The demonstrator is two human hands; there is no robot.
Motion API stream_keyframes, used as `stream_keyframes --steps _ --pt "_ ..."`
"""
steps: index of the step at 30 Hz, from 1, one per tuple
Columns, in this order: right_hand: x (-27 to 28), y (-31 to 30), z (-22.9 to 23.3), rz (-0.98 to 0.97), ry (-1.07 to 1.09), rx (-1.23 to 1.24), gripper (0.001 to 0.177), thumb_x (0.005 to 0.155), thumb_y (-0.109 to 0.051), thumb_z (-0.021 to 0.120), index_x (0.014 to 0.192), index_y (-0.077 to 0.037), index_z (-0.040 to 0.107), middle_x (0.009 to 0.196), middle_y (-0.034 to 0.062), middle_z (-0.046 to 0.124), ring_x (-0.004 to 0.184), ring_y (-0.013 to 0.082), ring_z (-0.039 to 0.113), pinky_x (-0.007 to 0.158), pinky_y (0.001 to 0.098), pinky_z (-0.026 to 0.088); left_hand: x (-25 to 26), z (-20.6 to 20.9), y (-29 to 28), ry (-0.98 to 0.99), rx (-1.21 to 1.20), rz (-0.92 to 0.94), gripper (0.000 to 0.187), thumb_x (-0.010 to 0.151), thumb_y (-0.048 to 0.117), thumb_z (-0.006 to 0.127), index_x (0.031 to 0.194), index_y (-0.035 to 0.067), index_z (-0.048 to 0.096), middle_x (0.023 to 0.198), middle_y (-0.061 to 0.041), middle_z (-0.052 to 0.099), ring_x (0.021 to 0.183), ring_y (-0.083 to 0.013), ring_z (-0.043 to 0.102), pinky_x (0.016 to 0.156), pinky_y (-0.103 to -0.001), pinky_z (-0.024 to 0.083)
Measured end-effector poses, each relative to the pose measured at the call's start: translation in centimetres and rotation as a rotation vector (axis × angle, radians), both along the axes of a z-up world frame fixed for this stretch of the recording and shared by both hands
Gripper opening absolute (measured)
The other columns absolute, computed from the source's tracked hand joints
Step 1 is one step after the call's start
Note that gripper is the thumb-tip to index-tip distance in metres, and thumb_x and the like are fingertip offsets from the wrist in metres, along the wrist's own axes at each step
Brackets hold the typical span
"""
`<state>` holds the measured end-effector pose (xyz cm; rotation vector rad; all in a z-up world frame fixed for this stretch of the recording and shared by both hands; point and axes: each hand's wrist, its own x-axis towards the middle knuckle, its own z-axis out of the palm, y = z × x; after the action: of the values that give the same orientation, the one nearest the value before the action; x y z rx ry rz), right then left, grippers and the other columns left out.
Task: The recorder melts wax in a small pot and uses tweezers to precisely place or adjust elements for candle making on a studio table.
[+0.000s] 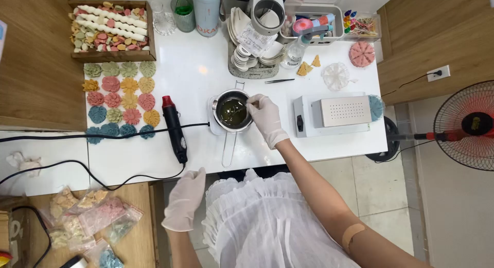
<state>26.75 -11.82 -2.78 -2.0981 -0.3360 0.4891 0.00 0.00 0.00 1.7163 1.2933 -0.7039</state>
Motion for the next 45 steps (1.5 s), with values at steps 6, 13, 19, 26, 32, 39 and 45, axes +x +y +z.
stream_keyframes --steps 6,13,19,26,32,39,45 --pt "-1.7 0.1 -0.3 0.137 -0.072 0.260 0.009 0.105 -0.009 0.058 0.107 -0.004 0.065 0.095 0.0060 0.068 0.077 0.0136 0.059 0.074 0.0273 0.052 2.0 -4.3 -4.1 -0.312 -0.127 0.296 0.056 0.096 0.054 0.052 0.135 0.014 0.062 0.126 -0.010 0.071 0.121 -0.0254 0.064 0.104 -0.036 0.045" --pt "-0.8 -1.0 -1.1 0.293 -0.145 0.201 0.009 0.106 -0.009 0.056 0.112 -0.005 0.062 0.095 0.0081 0.069 0.084 0.0177 0.065 0.078 0.0290 0.054 5.0 -4.7 -4.1 -0.423 -0.436 0.611 0.049 0.102 0.044 0.049 0.132 0.008 0.063 0.119 -0.005 0.074 0.108 -0.0159 0.067 0.090 -0.028 0.049" --pt "0.1 -1.3 -0.2 0.371 -0.109 0.191 0.010 0.105 -0.008 0.053 0.112 -0.007 0.061 0.099 0.0113 0.070 0.087 0.0260 0.071 0.081 0.0343 0.057 4.9 -5.2 -3.7 -0.392 -0.334 0.603 0.052 0.101 0.046 0.048 0.132 0.008 0.064 0.120 -0.004 0.073 0.107 -0.0161 0.066 0.091 -0.031 0.048" --pt "1.6 -1.6 0.0 0.519 -0.205 0.161 0.010 0.106 -0.010 0.055 0.113 -0.008 0.061 0.105 0.0120 0.069 0.094 0.0303 0.070 0.084 0.0363 0.056 5.1 -4.6 -3.4 -0.334 -0.260 0.618 0.055 0.101 0.049 0.045 0.133 0.009 0.062 0.124 -0.004 0.072 0.112 -0.0180 0.068 0.093 -0.032 0.050" --pt "3.9 -1.9 1.1 0.603 -0.196 0.134 0.012 0.104 -0.010 0.056 0.111 -0.009 0.065 0.102 0.0104 0.071 0.092 0.0293 0.070 0.083 0.0360 0.055 6.2 -3.1 -3.9 -0.339 -0.229 0.625 0.055 0.099 0.049 0.045 0.134 0.010 0.062 0.124 -0.002 0.072 0.112 -0.0158 0.068 0.091 -0.030 0.050" --pt "6.9 -2.0 1.5 0.541 -0.160 -0.035 0.013 0.106 -0.013 0.056 0.106 -0.007 0.068 0.091 0.0070 0.071 0.082 0.0184 0.066 0.077 0.0310 0.053 6.5 -1.9 -3.9 -0.368 -0.166 0.652 0.053 0.098 0.047 0.049 0.132 0.009 0.064 0.122 -0.003 0.073 0.110 -0.0158 0.069 0.091 -0.029 0.050" --pt "6.4 -2.6 -2.5 0.416 0.080 0.194 0.016 0.109 -0.012 0.054 0.110 -0.004 0.067 0.090 0.0045 0.067 0.079 0.0104 0.062 0.075 0.0268 0.054 5.7 -2.2 -4.1 -0.457 -0.149 0.708 0.053 0.099 0.046 0.050 0.131 0.007 0.064 0.119 -0.005 0.074 0.107 -0.0156 0.070 0.089 -0.029 0.050"
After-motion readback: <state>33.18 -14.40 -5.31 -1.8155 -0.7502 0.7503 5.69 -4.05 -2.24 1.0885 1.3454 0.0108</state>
